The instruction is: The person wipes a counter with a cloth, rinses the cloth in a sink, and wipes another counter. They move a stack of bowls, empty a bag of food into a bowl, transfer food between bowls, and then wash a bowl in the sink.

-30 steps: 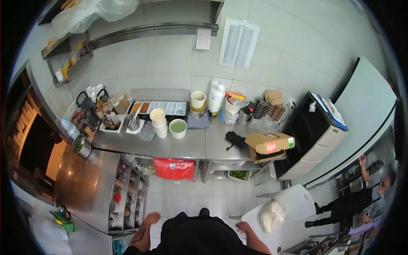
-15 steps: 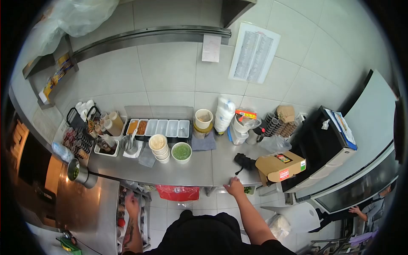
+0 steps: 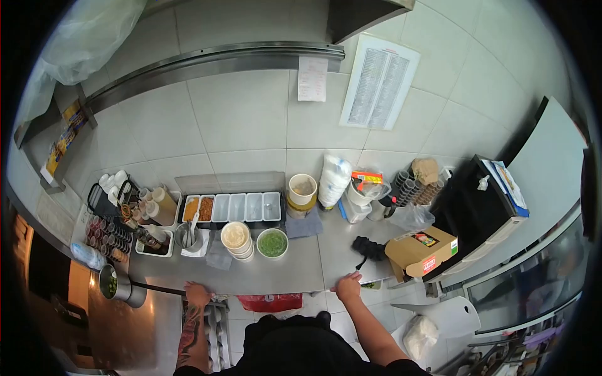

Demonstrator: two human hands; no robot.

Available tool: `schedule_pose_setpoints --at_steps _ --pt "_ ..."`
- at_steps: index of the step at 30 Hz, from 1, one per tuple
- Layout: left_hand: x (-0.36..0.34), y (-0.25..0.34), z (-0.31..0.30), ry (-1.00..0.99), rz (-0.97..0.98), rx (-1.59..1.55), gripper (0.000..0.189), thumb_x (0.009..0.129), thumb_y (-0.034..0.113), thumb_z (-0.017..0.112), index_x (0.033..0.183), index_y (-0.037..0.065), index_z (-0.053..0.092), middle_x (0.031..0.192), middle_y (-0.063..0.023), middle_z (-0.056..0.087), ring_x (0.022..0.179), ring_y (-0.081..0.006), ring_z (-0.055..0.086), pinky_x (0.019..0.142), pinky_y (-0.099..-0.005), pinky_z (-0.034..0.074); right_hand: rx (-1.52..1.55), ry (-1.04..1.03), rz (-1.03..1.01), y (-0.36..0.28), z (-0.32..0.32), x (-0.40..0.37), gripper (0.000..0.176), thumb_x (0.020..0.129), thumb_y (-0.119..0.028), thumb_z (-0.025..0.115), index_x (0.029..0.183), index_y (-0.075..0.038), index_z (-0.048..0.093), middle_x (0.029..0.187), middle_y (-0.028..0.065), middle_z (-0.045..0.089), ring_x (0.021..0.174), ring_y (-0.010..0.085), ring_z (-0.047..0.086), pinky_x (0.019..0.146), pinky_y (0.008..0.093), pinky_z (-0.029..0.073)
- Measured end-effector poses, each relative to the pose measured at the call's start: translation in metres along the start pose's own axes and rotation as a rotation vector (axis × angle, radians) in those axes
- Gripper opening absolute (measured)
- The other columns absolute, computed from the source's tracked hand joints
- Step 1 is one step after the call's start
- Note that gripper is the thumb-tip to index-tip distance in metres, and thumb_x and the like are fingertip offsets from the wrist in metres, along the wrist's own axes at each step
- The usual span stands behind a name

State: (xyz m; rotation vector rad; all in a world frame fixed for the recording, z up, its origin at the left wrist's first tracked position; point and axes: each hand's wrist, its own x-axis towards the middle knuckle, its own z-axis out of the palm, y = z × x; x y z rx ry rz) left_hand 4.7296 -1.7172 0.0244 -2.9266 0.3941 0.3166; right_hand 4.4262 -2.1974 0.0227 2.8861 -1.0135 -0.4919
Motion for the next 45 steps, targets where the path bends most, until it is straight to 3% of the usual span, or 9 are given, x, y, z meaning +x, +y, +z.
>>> schedule_pose_setpoints --at_steps 4,8,10,13,16,19,26,37,45 --pt "0.014 -0.006 -0.005 -0.183 0.112 0.022 0.093 0.060 0.062 0.079 0.123 -0.005 0.059 0.130 -0.0327 0.053 0.123 -0.0503 0.047 0.102 -0.0522 0.041 -0.018 -0.036 -0.055 0.004 -0.011 0.000 0.092 0.074 -0.066 0.066 0.121 0.012 0.059 0.131 0.0323 0.053 0.132 0.0495 0.040 0.108 0.0543 0.031" --pt "0.006 0.002 -0.006 0.046 0.042 0.079 0.080 0.058 0.061 0.081 0.110 0.000 0.069 0.120 -0.0296 0.060 0.120 -0.0479 0.051 0.101 -0.0506 0.042 -0.003 -0.032 -0.040 0.005 -0.008 0.007 0.088 0.071 -0.067 0.068 0.118 0.007 0.064 0.129 0.0322 0.054 0.129 0.0489 0.043 0.107 0.0528 0.033" --pt "0.007 0.001 0.001 0.088 0.052 0.093 0.070 0.054 0.060 0.083 0.096 0.005 0.074 0.106 -0.0210 0.068 0.110 -0.0397 0.061 0.098 -0.0487 0.044 -0.002 -0.042 -0.035 0.005 -0.007 0.009 0.082 0.067 -0.065 0.072 0.114 0.002 0.068 0.126 0.0302 0.058 0.128 0.0484 0.044 0.105 0.0524 0.035" --pt "0.010 0.008 -0.024 -0.040 0.060 0.115 0.067 0.049 0.061 0.085 0.089 0.008 0.075 0.097 -0.0128 0.072 0.098 -0.0304 0.067 0.097 -0.0456 0.045 0.096 -0.180 -0.007 0.005 -0.014 0.017 0.075 0.065 -0.060 0.076 0.115 -0.005 0.070 0.129 0.0302 0.056 0.130 0.0524 0.041 0.105 0.0615 0.031" --pt "0.014 0.013 -0.028 -0.040 0.004 0.131 0.066 0.045 0.062 0.086 0.087 0.012 0.075 0.092 -0.0069 0.073 0.090 -0.0255 0.070 0.094 -0.0424 0.046 0.041 -0.145 0.023 0.001 -0.018 0.016 0.072 0.064 -0.057 0.078 0.113 -0.006 0.071 0.129 0.0308 0.056 0.129 0.0517 0.043 0.105 0.0601 0.032" --pt "0.003 0.018 -0.045 -0.033 -0.018 0.129 0.074 0.045 0.062 0.087 0.091 0.006 0.073 0.093 -0.0136 0.072 0.092 -0.0296 0.069 0.081 -0.0365 0.051 0.016 -0.103 0.050 -0.001 -0.006 0.019 0.069 0.065 -0.056 0.078 0.111 -0.005 0.072 0.128 0.0320 0.056 0.129 0.0512 0.043 0.105 0.0588 0.033" --pt "0.002 0.016 -0.039 0.044 -0.041 0.112 0.066 0.041 0.058 0.090 0.084 0.010 0.074 0.087 -0.0091 0.073 0.086 -0.0259 0.069 0.083 -0.0347 0.049 0.052 -0.109 0.063 -0.001 -0.006 0.022 0.067 0.060 -0.052 0.081 0.107 -0.004 0.073 0.124 0.0327 0.058 0.127 0.0510 0.045 0.102 0.0602 0.033" --pt "0.011 0.011 -0.028 0.033 -0.022 0.079 0.067 0.042 0.057 0.090 0.086 0.008 0.074 0.090 -0.0105 0.072 0.091 -0.0270 0.068 0.088 -0.0359 0.046 0.058 -0.168 0.105 -0.006 -0.023 0.021 0.078 0.058 -0.050 0.085 0.115 0.001 0.068 0.134 0.0399 0.045 0.128 0.0488 0.046 0.106 0.0534 0.037" --pt "0.008 0.018 -0.042 -0.006 -0.024 0.137 0.065 0.042 0.058 0.090 0.086 0.012 0.075 0.091 -0.0074 0.073 0.089 -0.0239 0.069 0.085 -0.0338 0.047 0.059 -0.194 0.132 -0.006 -0.019 0.026 0.085 0.058 -0.050 0.087 0.122 0.002 0.063 0.134 0.0368 0.048 0.131 0.0465 0.045 0.107 0.0508 0.038"
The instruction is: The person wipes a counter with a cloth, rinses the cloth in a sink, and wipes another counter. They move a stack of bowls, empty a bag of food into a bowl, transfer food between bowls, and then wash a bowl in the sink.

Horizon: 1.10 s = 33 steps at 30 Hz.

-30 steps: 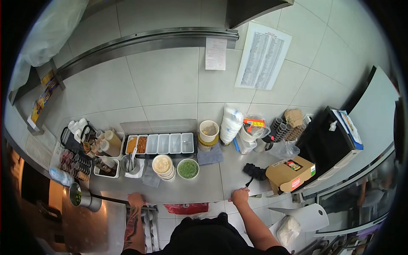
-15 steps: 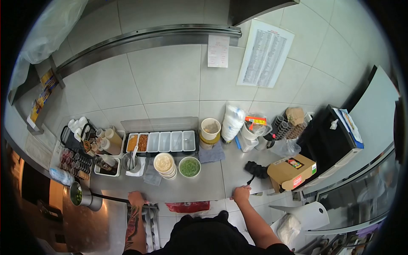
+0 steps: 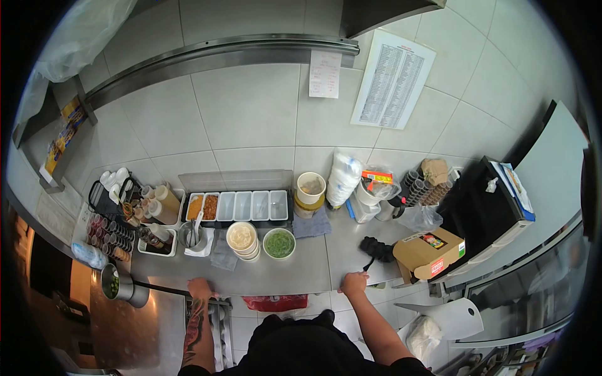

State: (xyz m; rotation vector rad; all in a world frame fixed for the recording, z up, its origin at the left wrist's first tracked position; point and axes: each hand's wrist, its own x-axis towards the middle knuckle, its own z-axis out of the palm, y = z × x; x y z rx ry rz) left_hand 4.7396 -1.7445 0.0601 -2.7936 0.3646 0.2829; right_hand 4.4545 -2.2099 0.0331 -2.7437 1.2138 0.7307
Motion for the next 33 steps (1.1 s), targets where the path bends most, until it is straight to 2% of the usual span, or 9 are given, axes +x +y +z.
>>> schedule_pose_setpoints --at_steps 5,16,20,22,23,25,33 --pt "0.001 0.000 -0.001 -0.034 -0.007 0.015 0.066 0.042 0.058 0.090 0.088 0.013 0.075 0.090 -0.0054 0.073 0.087 -0.0225 0.069 0.082 -0.0327 0.048 0.008 -0.008 0.011 -0.001 -0.003 -0.001 0.085 0.058 -0.050 0.087 0.121 0.002 0.064 0.134 0.0340 0.050 0.131 0.0465 0.045 0.107 0.0507 0.038" --pt "0.006 -0.001 0.006 -0.071 -0.065 -0.026 0.064 0.046 0.055 0.091 0.090 0.011 0.074 0.095 -0.0073 0.072 0.093 -0.0267 0.068 0.085 -0.0335 0.049 -0.019 -0.031 0.004 -0.002 -0.008 -0.001 0.081 0.058 -0.050 0.088 0.119 -0.002 0.065 0.132 0.0298 0.054 0.129 0.0446 0.048 0.103 0.0484 0.041" --pt "0.001 -0.001 -0.004 -0.060 -0.013 -0.024 0.066 0.045 0.056 0.091 0.089 0.009 0.074 0.095 -0.0072 0.072 0.093 -0.0253 0.068 0.085 -0.0328 0.049 -0.021 -0.038 -0.005 -0.003 -0.014 -0.004 0.080 0.058 -0.050 0.087 0.119 -0.003 0.066 0.131 0.0288 0.056 0.129 0.0447 0.048 0.104 0.0487 0.040" --pt "0.000 0.000 -0.006 -0.086 -0.042 -0.012 0.067 0.044 0.057 0.090 0.089 0.010 0.074 0.094 -0.0066 0.072 0.092 -0.0235 0.068 0.084 -0.0320 0.048 -0.020 -0.051 -0.025 -0.002 -0.015 -0.004 0.076 0.062 -0.048 0.085 0.121 -0.004 0.066 0.131 0.0279 0.056 0.131 0.0485 0.044 0.106 0.0583 0.037" --pt "0.000 0.001 -0.006 -0.086 -0.042 -0.012 0.067 0.044 0.057 0.090 0.089 0.010 0.074 0.094 -0.0066 0.072 0.092 -0.0235 0.068 0.084 -0.0320 0.048 -0.020 -0.051 -0.025 -0.002 -0.015 -0.004 0.076 0.062 -0.048 0.085 0.121 -0.004 0.066 0.131 0.0279 0.056 0.131 0.0485 0.044 0.106 0.0583 0.037" --pt "0.001 0.001 -0.004 -0.072 -0.043 -0.008 0.066 0.044 0.056 0.091 0.088 0.011 0.074 0.093 -0.0065 0.072 0.091 -0.0226 0.068 0.085 -0.0316 0.048 -0.022 -0.030 -0.007 -0.003 -0.016 -0.005 0.080 0.058 -0.049 0.087 0.119 -0.003 0.066 0.130 0.0288 0.057 0.129 0.0452 0.047 0.105 0.0497 0.040" --pt "0.004 -0.002 0.002 -0.070 -0.053 -0.012 0.067 0.043 0.057 0.090 0.088 0.011 0.074 0.093 -0.0066 0.072 0.091 -0.0227 0.068 0.083 -0.0314 0.048 -0.034 -0.025 -0.018 -0.003 -0.015 -0.004 0.078 0.059 -0.051 0.087 0.118 -0.004 0.067 0.129 0.0268 0.058 0.128 0.0441 0.048 0.102 0.0492 0.042"
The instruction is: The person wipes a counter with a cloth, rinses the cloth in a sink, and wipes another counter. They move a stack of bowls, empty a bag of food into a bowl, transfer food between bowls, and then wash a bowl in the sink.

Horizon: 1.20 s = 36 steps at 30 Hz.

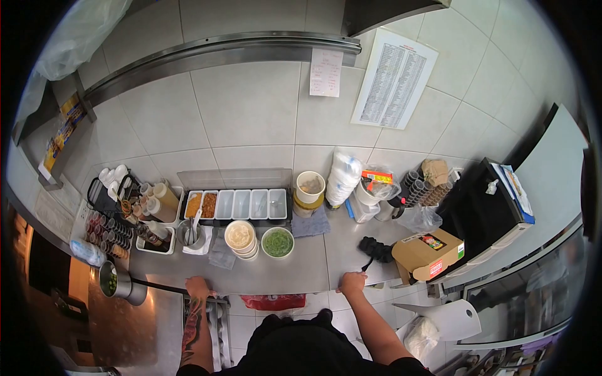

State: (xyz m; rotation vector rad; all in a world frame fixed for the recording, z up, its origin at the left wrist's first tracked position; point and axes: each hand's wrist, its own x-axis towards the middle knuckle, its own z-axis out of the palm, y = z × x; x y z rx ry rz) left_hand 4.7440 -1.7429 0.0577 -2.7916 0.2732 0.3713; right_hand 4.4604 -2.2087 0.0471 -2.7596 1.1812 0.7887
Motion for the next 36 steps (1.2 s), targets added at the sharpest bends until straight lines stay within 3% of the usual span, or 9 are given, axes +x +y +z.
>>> schedule_pose_setpoints --at_steps 5,7,11,13,19,36 --pt "0.001 0.001 -0.001 -0.026 -0.001 -0.011 0.067 0.042 0.056 0.091 0.088 0.011 0.074 0.094 -0.0076 0.072 0.094 -0.0241 0.068 0.084 -0.0322 0.049 -0.017 0.007 0.002 0.000 0.001 -0.001 0.078 0.059 -0.051 0.087 0.119 -0.004 0.067 0.128 0.0256 0.059 0.127 0.0429 0.050 0.100 0.0478 0.043" --pt "0.001 0.001 0.000 -0.006 -0.021 -0.016 0.066 0.042 0.055 0.092 0.087 0.010 0.074 0.095 -0.0086 0.072 0.096 -0.0258 0.067 0.085 -0.0335 0.049 0.031 -0.004 -0.007 0.000 -0.004 -0.003 0.072 0.062 -0.046 0.085 0.117 -0.002 0.068 0.128 0.0306 0.056 0.128 0.0511 0.045 0.104 0.0567 0.040" --pt "0.004 0.000 0.004 -0.018 -0.030 -0.034 0.066 0.041 0.054 0.092 0.087 0.010 0.074 0.096 -0.0095 0.072 0.098 -0.0271 0.067 0.086 -0.0346 0.050 0.021 0.012 -0.022 0.001 0.000 -0.001 0.071 0.062 -0.046 0.085 0.116 -0.003 0.068 0.128 0.0314 0.056 0.127 0.0516 0.045 0.104 0.0559 0.040" --pt "0.005 -0.001 0.008 0.010 -0.015 -0.009 0.065 0.042 0.055 0.092 0.088 0.011 0.075 0.094 -0.0083 0.072 0.095 -0.0253 0.068 0.085 -0.0337 0.049 0.004 0.000 0.004 0.000 0.002 0.001 0.078 0.059 -0.049 0.087 0.117 -0.002 0.067 0.128 0.0295 0.057 0.128 0.0456 0.048 0.105 0.0503 0.041" --pt "-0.001 0.002 -0.004 -0.003 0.032 0.044 0.064 0.044 0.057 0.090 0.088 0.013 0.075 0.090 -0.0052 0.073 0.090 -0.0217 0.070 0.082 -0.0315 0.047 0.002 0.006 -0.011 0.000 0.001 0.001 0.078 0.057 -0.049 0.088 0.116 -0.002 0.067 0.125 0.0291 0.059 0.126 0.0468 0.050 0.104 0.0517 0.042" --pt "0.002 0.002 0.000 -0.016 -0.009 0.009 0.066 0.042 0.054 0.091 0.090 0.012 0.074 0.094 -0.0058 0.072 0.093 -0.0226 0.068 0.084 -0.0326 0.049 0.015 -0.004 -0.016 -0.001 -0.001 0.002 0.074 0.058 -0.047 0.088 0.115 -0.003 0.069 0.123 0.0263 0.062 0.125 0.0477 0.050 0.105 0.0531 0.042"
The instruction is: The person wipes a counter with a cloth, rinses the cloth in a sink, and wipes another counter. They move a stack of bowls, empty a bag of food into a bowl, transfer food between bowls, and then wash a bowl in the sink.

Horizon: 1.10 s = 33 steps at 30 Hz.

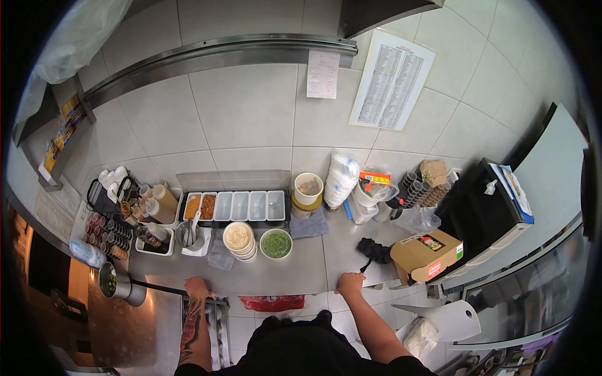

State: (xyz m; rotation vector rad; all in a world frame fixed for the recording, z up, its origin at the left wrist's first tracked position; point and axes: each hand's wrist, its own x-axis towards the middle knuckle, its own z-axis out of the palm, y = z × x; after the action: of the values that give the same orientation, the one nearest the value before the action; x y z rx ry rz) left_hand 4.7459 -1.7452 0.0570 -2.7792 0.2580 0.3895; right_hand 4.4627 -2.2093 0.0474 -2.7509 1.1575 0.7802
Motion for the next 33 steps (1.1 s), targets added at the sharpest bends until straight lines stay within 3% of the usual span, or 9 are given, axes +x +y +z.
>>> schedule_pose_setpoints --at_steps 14,26,33 --pt "-0.001 -0.002 0.005 0.087 0.045 -0.029 0.066 0.040 0.054 0.092 0.088 0.012 0.074 0.091 -0.0067 0.073 0.088 -0.0257 0.069 0.086 -0.0350 0.048 0.029 0.062 0.023 0.002 0.018 0.010 0.068 0.055 -0.045 0.089 0.108 -0.004 0.072 0.117 0.0250 0.065 0.121 0.0483 0.054 0.102 0.0525 0.044" --pt "0.002 -0.001 0.008 0.038 -0.005 -0.014 0.068 0.041 0.055 0.092 0.089 0.011 0.074 0.094 -0.0075 0.072 0.092 -0.0248 0.068 0.083 -0.0329 0.050 -0.019 0.000 0.017 0.000 0.006 0.004 0.074 0.058 -0.047 0.088 0.115 -0.004 0.068 0.121 0.0237 0.064 0.123 0.0468 0.052 0.104 0.0531 0.042" --pt "0.000 -0.001 0.003 0.007 0.008 0.009 0.068 0.041 0.057 0.091 0.090 0.012 0.074 0.094 -0.0067 0.072 0.092 -0.0243 0.068 0.083 -0.0327 0.049 -0.029 0.029 0.027 0.000 0.009 0.007 0.069 0.058 -0.048 0.088 0.111 -0.007 0.071 0.113 0.0166 0.069 0.114 0.0399 0.060 0.102 0.0515 0.043"
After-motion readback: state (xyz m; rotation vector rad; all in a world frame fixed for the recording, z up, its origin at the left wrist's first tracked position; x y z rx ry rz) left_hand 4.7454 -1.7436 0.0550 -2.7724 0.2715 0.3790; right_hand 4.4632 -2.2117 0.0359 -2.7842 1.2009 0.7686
